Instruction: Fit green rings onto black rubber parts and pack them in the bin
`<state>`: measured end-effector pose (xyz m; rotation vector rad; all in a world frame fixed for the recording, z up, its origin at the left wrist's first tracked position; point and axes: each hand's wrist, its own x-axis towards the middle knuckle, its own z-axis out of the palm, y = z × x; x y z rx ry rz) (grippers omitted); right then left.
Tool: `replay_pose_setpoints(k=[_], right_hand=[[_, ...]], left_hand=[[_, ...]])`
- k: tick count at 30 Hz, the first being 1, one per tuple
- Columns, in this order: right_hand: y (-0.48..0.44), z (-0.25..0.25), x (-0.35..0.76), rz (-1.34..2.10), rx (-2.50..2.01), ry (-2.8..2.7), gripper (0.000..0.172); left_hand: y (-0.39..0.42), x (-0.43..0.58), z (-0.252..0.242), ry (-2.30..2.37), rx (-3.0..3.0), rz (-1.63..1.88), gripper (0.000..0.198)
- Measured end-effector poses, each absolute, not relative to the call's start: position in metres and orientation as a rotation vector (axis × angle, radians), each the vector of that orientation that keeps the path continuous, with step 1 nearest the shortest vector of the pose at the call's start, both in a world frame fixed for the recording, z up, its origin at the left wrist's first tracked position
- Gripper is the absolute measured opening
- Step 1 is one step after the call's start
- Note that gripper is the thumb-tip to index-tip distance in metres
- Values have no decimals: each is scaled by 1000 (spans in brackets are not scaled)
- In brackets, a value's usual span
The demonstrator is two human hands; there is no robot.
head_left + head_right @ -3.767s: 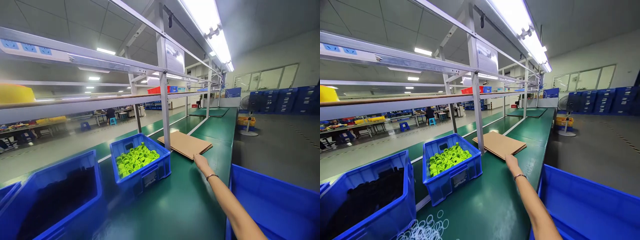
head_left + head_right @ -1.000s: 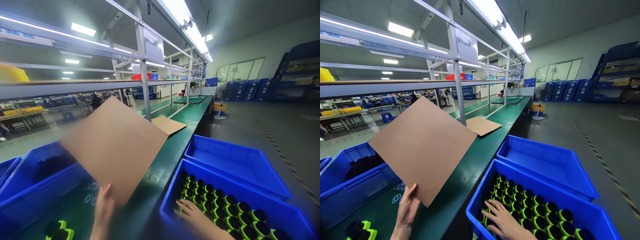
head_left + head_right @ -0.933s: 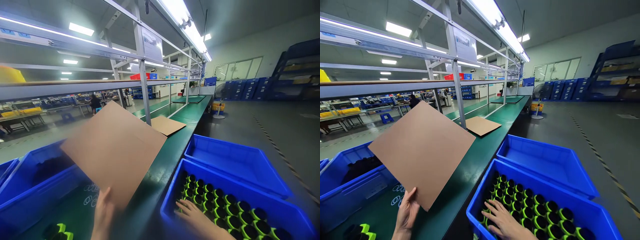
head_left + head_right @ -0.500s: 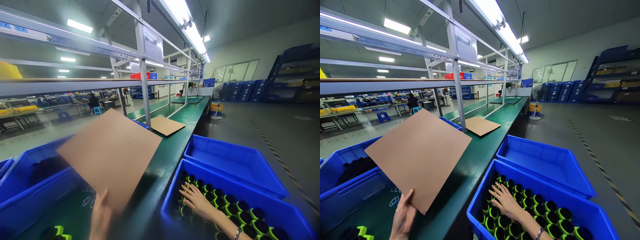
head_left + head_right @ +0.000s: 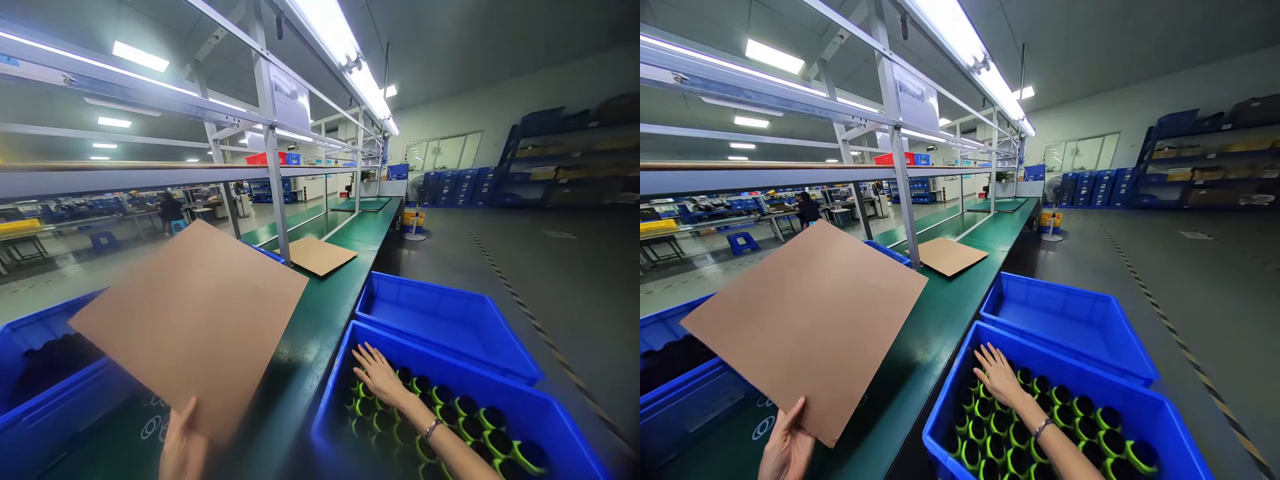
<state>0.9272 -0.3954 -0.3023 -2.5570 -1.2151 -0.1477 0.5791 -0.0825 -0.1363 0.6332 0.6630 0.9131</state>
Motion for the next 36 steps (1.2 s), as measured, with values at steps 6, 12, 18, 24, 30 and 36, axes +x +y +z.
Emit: replay_pose_setpoints(k=[6,12,18,24,30,36], right_hand=[[-395,-309,914,-211,-2637,-1072,65],[-409,-314,902,-249,-2743,-914,67],[-426,-313,893,-208,-2816,-795,70],[-441,-310,892,-159,-2867,-709,71],[-468,-304,890,-68,-2903,-638,73],[-496,-302,886,-29,-2945,-526,75]], left_hand=[[-82,580,-135,676,599,891,43],[-82,580,-131,693,577,902,42],[-84,579,-131,682,596,883,45],[-85,581,-128,700,620,890,54],[-86,581,-124,724,568,890,45],[-81,580,-127,698,550,875,35]])
